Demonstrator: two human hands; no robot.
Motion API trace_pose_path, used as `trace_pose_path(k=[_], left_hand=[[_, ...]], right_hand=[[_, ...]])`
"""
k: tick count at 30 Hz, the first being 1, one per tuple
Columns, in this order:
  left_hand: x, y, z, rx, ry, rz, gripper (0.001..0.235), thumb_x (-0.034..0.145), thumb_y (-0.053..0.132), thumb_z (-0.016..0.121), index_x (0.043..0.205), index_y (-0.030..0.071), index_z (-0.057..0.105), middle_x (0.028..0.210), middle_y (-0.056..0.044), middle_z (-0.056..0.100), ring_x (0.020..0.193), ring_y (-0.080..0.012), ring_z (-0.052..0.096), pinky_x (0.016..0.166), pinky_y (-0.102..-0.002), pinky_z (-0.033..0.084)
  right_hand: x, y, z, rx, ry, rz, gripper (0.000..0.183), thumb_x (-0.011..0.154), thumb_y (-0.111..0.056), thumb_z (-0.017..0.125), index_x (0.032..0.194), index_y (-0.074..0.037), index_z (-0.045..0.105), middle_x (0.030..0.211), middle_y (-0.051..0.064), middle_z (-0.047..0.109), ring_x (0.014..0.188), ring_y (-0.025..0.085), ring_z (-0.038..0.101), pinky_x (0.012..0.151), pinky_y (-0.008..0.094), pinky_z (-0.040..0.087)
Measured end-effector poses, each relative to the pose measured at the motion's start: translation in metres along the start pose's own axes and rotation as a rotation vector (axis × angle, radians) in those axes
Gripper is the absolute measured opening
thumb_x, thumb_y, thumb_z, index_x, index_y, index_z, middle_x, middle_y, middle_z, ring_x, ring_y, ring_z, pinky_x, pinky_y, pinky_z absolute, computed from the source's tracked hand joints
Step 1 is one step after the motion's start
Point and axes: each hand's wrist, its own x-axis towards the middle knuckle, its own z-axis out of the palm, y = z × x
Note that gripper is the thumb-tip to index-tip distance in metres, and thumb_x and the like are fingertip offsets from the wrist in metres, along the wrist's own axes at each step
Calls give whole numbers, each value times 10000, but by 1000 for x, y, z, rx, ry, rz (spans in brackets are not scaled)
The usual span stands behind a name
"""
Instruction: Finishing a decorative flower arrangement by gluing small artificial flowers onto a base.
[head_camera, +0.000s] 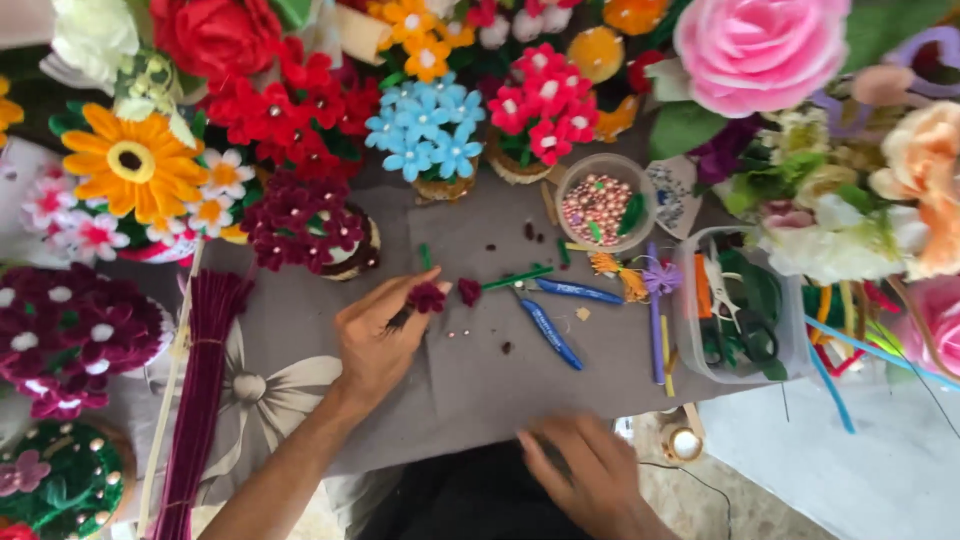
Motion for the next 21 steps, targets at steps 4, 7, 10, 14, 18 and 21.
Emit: trace_pose_path(k=[4, 7, 10, 14, 18, 21], left_hand=[[4, 2, -4, -17, 2, -41, 198, 894, 41, 789, 1088, 7, 766, 1054, -138, 778, 902, -180, 770, 844, -241, 639], [5, 0, -4, -63, 18, -95, 207, 889, 63, 793, 1088, 11, 767, 1063, -130, 780, 905, -165, 769, 826, -233, 645], [6, -1, -5, -65, 6, -56, 215, 894, 81, 789, 1096, 15, 759, 1053, -115, 780, 907, -177, 776, 815, -254, 655], [9, 0, -6, -55, 3, -74, 222, 888, 81, 789, 1100, 20, 760, 1039, -108, 785, 887, -169, 780, 807, -249, 655], [11, 1, -6, -68, 11, -96, 215, 884, 67, 785, 1091, 14, 759, 1034, -115, 788, 884, -173, 787, 815, -245, 660], [10, -1, -5, -76, 16, -106, 228, 881, 82, 788, 1096, 14, 757, 1032, -120, 788, 893, -183, 789, 817, -252, 672]], right_hand=[[58, 4, 35, -81, -80, -135, 192, 960, -167, 742, 1081, -21, 716, 1047, 110, 671, 933, 233, 683, 843, 359, 574], [74, 9, 54, -100, -107, -155, 197, 990, -160, 709, 1155, -52, 706, 1054, 80, 661, 893, 249, 645, 832, 376, 549], [76, 13, 61, -140, -179, -132, 238, 996, -161, 695, 1207, -53, 693, 1072, 82, 641, 917, 257, 628, 829, 383, 547], [86, 9, 59, -87, -185, -172, 58, 1000, -88, 662, 1038, -56, 693, 1006, 88, 640, 851, 267, 614, 764, 380, 535], [92, 15, 47, -48, -194, -132, 91, 986, -121, 674, 920, -76, 630, 917, 63, 649, 815, 237, 607, 728, 356, 511], [115, 43, 17, -186, -176, -64, 108, 945, -143, 722, 889, -88, 648, 886, 82, 709, 744, 195, 650, 624, 337, 524]])
